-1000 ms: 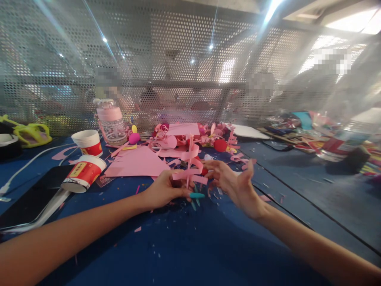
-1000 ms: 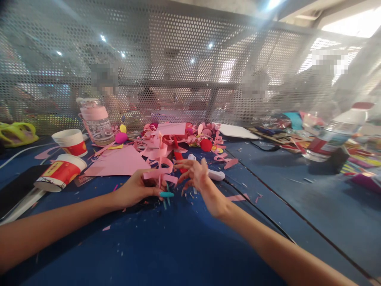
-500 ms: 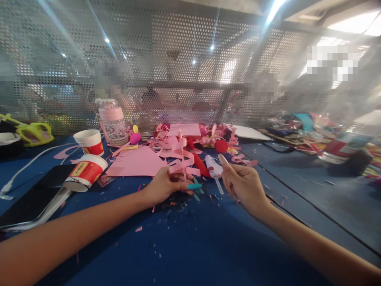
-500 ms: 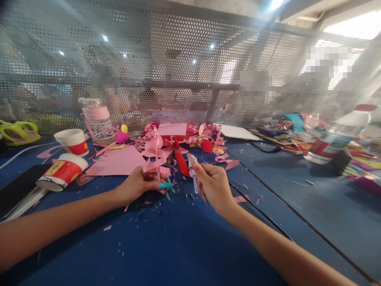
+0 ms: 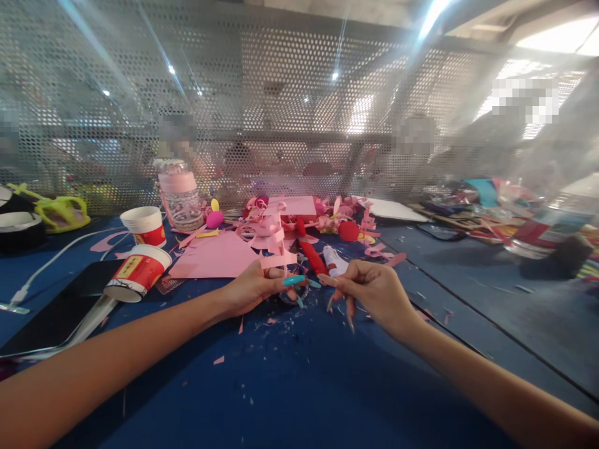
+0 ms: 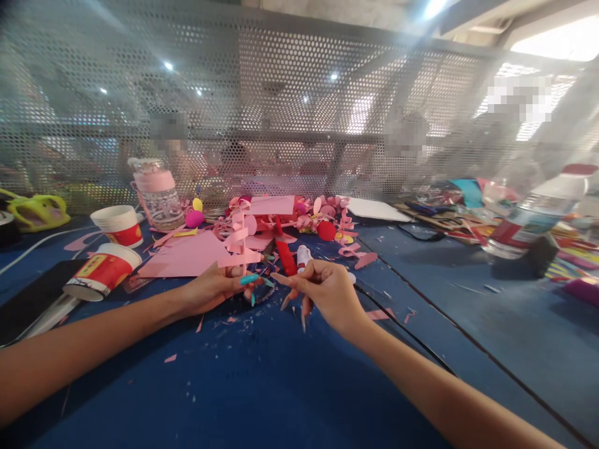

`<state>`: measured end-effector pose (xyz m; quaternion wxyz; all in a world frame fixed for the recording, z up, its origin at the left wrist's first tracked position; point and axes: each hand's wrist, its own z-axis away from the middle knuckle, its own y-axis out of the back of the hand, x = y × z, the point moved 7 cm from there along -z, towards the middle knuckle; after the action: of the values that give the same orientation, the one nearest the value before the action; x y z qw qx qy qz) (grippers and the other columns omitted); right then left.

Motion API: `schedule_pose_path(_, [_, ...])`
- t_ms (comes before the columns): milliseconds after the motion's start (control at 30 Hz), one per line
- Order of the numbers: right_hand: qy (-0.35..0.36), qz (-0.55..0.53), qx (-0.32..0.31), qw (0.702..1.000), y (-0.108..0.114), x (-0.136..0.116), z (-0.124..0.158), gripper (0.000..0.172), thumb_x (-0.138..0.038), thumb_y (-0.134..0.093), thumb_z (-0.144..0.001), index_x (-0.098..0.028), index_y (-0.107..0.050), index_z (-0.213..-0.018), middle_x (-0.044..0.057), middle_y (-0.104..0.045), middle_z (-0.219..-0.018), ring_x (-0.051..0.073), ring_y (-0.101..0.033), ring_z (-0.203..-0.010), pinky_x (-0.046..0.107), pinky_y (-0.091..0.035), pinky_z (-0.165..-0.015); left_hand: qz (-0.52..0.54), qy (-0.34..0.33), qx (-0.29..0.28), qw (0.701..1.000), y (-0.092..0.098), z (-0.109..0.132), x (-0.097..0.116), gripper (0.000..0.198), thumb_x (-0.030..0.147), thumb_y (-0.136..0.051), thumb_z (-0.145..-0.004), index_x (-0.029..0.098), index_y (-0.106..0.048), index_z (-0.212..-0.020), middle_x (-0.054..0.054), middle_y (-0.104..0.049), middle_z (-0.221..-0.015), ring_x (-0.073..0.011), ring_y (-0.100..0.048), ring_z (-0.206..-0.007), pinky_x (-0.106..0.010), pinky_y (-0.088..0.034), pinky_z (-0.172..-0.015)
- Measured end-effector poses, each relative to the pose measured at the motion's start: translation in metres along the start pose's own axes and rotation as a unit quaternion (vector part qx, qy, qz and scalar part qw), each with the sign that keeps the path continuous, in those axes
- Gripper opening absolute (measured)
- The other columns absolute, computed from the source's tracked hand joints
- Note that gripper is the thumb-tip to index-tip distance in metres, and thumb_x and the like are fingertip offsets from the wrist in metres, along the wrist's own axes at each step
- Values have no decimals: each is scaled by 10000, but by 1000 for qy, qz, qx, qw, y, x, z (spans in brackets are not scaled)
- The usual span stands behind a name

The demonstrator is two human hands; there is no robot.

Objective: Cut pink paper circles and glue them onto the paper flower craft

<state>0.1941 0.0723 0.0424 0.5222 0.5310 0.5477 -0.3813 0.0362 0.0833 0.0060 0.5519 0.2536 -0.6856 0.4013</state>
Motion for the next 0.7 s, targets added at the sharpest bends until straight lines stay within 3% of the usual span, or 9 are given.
schedule_pose_path(133, [2,0,10,1000,1,2,1,411,-421,-781,-535,-171,-460,-477,19,-625,-449,106,-540,-296,182,-423,-294,-16,19,-15,1000,1,0,-2,306,419,-779,-565,133,-671,-568,-30,-661,-641,-143,-623,-776,-232,-448,-777])
schedule_pose_path(267, [17,-18,17,1000,3,-1,0,318,-417,-761,-580,-153,-587,-555,37,-673,-548,133,-627,-415,198,-514,-408,-10,15,-19,1000,1,-1,-2,282,402,-773,-586,139,-680,-553,-20,-643,-592,-130,-620,-791,-197,-446,-753])
schedule_pose_path(367, [14,-26,-1,1000,1,-2,-2,298,-445,-736,-607,-162,-645,-607,34,-681,-563,157,-668,-509,203,-541,-455,-1,11,-19,1000,0,-1,-1,265,383,-776,-591,140,-681,-544,-16,-640,-569,-112,-619,-753,-182,-444,-743])
schedule_pose_path(500, [7,-29,-40,999,-6,-2,-2,280,-453,-712,-632,-184,-691,-708,55,-725,-741,178,-696,-627,211,-551,-487,-8,16,-11,1000,-1,-1,-1,276,395,-781,-572,139,-681,-543,-19,-653,-598,-98,-607,-699,-180,-445,-711])
schedule_pose_path(567, [-3,-17,-43,999,-7,-2,0,256,-414,-732,-617,-174,-696,-696,58,-726,-743,164,-688,-579,194,-534,-465,-20,20,-4,1000,-1,-1,-2,292,403,-782,-562,133,-674,-534,-24,-655,-609,-99,-600,-682,-185,-443,-693])
schedule_pose_path(700, [-7,6,-32,999,-6,-3,3,286,-377,-769,-563,-151,-601,-515,32,-675,-531,111,-598,-371,177,-475,-374,-43,11,13,999,0,-1,-1,305,395,-772,-578,117,-653,-540,-24,-641,-590,-95,-576,-611,-202,-435,-634])
